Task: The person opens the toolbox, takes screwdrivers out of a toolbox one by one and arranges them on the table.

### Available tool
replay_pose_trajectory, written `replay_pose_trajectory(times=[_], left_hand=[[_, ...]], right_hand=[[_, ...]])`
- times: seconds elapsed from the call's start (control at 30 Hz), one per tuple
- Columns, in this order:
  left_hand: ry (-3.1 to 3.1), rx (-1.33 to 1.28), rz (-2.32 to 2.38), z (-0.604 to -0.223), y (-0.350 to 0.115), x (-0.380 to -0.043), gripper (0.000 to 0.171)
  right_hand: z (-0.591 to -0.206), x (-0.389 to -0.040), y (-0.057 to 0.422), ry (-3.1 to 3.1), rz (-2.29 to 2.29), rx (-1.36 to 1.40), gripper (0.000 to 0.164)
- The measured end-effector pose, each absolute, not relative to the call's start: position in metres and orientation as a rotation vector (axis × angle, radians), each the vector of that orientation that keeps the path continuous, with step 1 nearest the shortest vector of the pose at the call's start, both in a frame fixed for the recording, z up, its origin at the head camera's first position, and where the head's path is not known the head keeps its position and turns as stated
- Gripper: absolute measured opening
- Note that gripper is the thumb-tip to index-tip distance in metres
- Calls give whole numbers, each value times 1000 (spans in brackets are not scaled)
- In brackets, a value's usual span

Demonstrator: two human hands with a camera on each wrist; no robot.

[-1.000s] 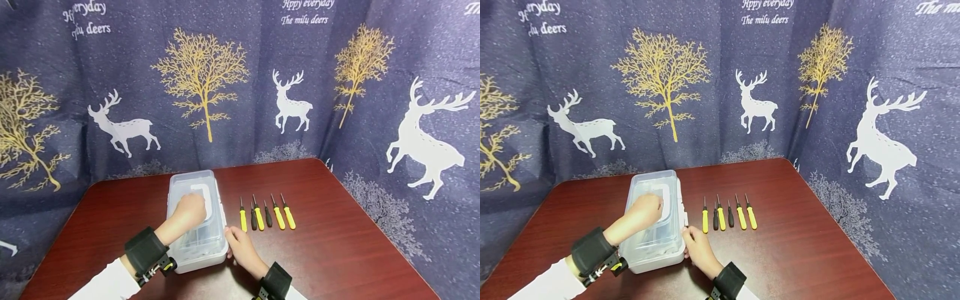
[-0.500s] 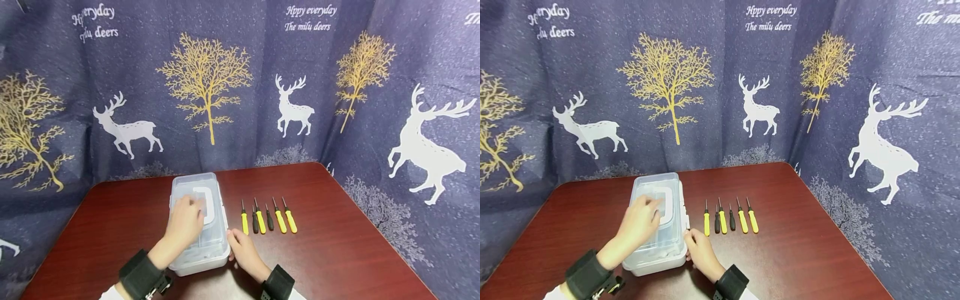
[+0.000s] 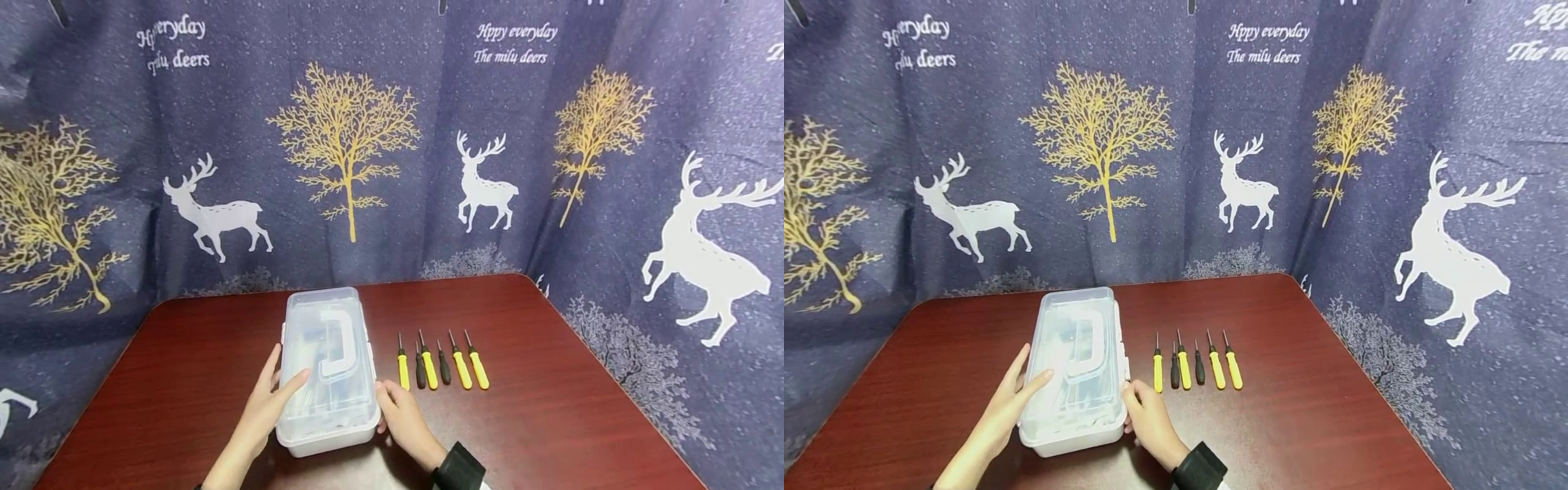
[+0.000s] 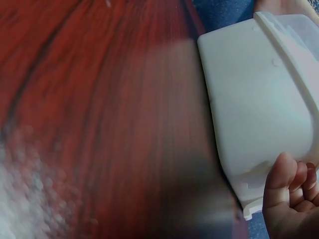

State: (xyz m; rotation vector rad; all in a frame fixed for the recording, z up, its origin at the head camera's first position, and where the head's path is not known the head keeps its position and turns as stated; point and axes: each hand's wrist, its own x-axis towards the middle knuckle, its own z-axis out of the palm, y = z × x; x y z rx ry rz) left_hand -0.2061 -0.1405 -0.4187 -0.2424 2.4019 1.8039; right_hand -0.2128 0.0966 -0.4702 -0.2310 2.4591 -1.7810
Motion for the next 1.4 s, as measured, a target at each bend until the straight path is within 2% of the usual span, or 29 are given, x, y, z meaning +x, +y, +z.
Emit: replay_pose_trajectory(times=[0.33, 0.63, 0.93, 1.13, 1.4], left_hand=[[2433, -233, 1837, -426, -141, -204, 88], [2418, -210, 1882, -426, -143, -202, 86], [2406, -209, 1890, -429, -141, -204, 86], [2395, -206, 1895, -430, -136, -204, 86], [2391, -240, 1877, -427, -142, -203, 86]], right_hand=[[-467, -218, 102, 2429, -1737, -287, 42], [-441, -260, 116, 2895, -1298, -516, 18], [-440, -304, 100, 3043, -769, -629, 23], [-438, -309, 95, 2980, -657, -652, 29], [-446, -312, 94, 2999, -648, -726, 28]])
